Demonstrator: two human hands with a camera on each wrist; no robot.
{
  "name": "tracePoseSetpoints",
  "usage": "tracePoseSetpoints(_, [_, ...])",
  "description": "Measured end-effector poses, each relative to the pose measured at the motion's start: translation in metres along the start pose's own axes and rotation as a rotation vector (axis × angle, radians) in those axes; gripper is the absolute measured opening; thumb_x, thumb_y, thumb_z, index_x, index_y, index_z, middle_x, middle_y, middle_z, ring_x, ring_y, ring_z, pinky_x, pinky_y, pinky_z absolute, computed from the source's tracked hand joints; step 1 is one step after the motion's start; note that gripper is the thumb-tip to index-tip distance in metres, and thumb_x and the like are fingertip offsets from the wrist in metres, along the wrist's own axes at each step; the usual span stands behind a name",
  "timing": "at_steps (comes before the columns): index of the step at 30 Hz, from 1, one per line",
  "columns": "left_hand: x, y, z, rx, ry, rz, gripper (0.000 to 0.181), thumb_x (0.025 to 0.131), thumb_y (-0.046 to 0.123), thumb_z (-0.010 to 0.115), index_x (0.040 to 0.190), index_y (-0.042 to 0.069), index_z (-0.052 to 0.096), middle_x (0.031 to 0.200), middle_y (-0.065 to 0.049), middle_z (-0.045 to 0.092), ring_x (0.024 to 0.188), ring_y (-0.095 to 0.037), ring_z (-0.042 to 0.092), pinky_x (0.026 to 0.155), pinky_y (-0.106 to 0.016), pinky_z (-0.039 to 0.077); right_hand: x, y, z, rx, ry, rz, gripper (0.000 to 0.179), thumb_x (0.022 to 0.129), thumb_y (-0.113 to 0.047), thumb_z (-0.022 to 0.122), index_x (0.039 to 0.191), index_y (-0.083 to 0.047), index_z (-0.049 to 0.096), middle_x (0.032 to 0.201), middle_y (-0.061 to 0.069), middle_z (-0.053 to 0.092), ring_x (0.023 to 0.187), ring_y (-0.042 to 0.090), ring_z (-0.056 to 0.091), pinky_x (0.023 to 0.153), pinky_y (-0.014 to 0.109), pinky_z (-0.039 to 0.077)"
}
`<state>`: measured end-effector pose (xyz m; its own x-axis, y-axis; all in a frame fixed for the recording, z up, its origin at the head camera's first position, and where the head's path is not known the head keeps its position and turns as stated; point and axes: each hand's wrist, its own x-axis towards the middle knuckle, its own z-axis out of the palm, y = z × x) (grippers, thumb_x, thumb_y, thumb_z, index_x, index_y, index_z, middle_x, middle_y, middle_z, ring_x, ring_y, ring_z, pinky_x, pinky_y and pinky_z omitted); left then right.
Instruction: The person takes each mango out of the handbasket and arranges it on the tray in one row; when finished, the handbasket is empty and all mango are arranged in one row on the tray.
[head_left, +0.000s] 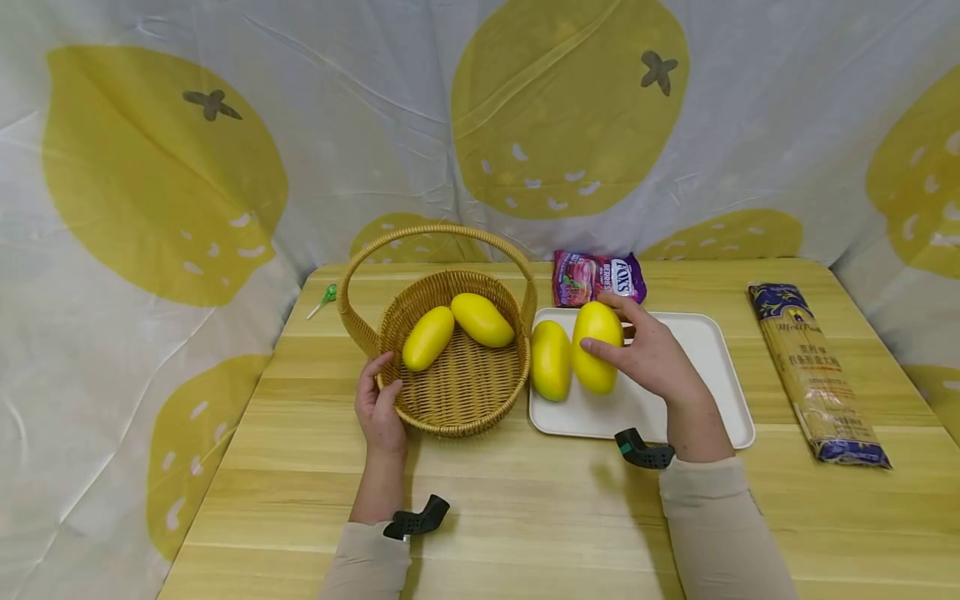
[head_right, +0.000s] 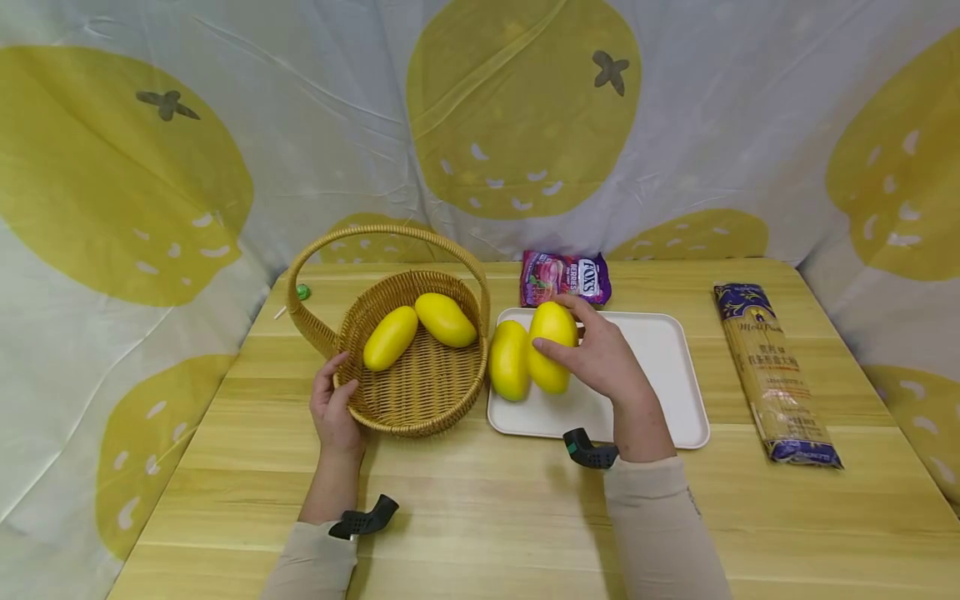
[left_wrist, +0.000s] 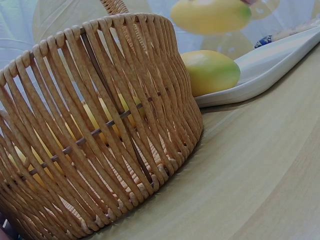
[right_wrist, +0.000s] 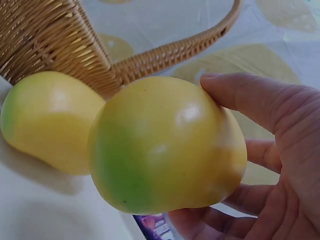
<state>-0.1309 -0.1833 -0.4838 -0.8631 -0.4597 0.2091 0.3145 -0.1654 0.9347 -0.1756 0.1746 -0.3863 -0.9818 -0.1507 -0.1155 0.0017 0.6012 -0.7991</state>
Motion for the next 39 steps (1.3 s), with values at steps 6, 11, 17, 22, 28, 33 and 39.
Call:
tracePoseSetpoints(6, [0.001,-0.001,0.000,-0.003,0.010,-0.002,0.042,0.088,-0.006,0.045,0.125,0.000,0.064,0.144,-0.011,0.053,0.141,-0.015,0.041,0.117,-0.031,0.032,0.008,0.009,0.002,-0.018,-0.006,0.041,0.078,0.093,-0.044,0.072,0.158,-0.022,0.037,0.153,0.020,0.044,0.127,0.043,0.051,0.098,0.055,0.051])
tracePoseSetpoints(11, [0.001,-0.002,-0.001,-0.007,0.007,-0.002,0.042,0.088,-0.006,0.045,0.125,0.001,0.065,0.144,-0.010,0.053,0.141,-0.015,0.040,0.117,-0.031,0.031,0.012,0.015,0.004,-0.040,-0.020,0.080,0.078,0.092,-0.044,0.072,0.158,-0.019,0.037,0.154,0.024,0.038,0.128,0.044,0.049,0.099,0.057,0.051])
tracePoseSetpoints(17, [0.001,-0.002,-0.001,-0.009,0.006,0.005,0.041,0.088,-0.007,0.045,0.125,-0.001,0.064,0.143,-0.010,0.054,0.142,-0.015,0.039,0.119,-0.035,0.028,0.016,0.024,0.006,-0.050,-0.023,0.086,0.078,0.093,-0.046,0.071,0.158,-0.021,0.036,0.153,0.022,0.042,0.127,0.044,0.050,0.100,0.057,0.049])
tracePoseSetpoints(22, [0.001,-0.002,0.000,-0.017,0.003,0.006,0.042,0.088,-0.006,0.045,0.124,0.001,0.065,0.144,-0.010,0.054,0.141,-0.015,0.041,0.118,-0.033,0.030,0.019,0.029,0.008,-0.055,-0.025,0.096,0.073,0.093,-0.047,0.070,0.155,-0.022,0.041,0.151,0.020,0.047,0.131,0.043,0.049,0.103,0.060,0.047])
tracePoseSetpoints(28, [0.001,-0.002,-0.001,-0.015,0.007,-0.002,0.042,0.088,-0.006,0.045,0.125,0.001,0.064,0.144,-0.009,0.054,0.141,-0.015,0.041,0.117,-0.031,0.033,0.022,0.032,0.013,-0.071,-0.040,0.100,0.071,0.093,-0.048,0.069,0.154,-0.022,0.043,0.150,0.021,0.050,0.133,0.043,0.049,0.106,0.061,0.045])
tracePoseSetpoints(33, [0.002,-0.002,-0.001,-0.003,0.004,-0.002,0.043,0.088,-0.006,0.045,0.127,-0.003,0.062,0.144,-0.010,0.053,0.142,-0.016,0.040,0.117,-0.031,0.032,0.023,0.034,0.014,-0.093,-0.056,0.095,0.072,0.094,-0.048,0.068,0.155,-0.019,0.042,0.149,0.023,0.050,0.133,0.045,0.049,0.107,0.061,0.044])
tracePoseSetpoints(39, [0.001,-0.002,-0.001,0.006,0.006,0.000,0.042,0.088,-0.006,0.045,0.128,-0.006,0.060,0.144,-0.010,0.053,0.143,-0.017,0.038,0.119,-0.034,0.028,0.024,0.037,0.016,-0.115,-0.070,0.100,0.071,0.094,-0.049,0.067,0.153,-0.020,0.043,0.147,0.027,0.051,0.129,0.046,0.051,0.107,0.062,0.043])
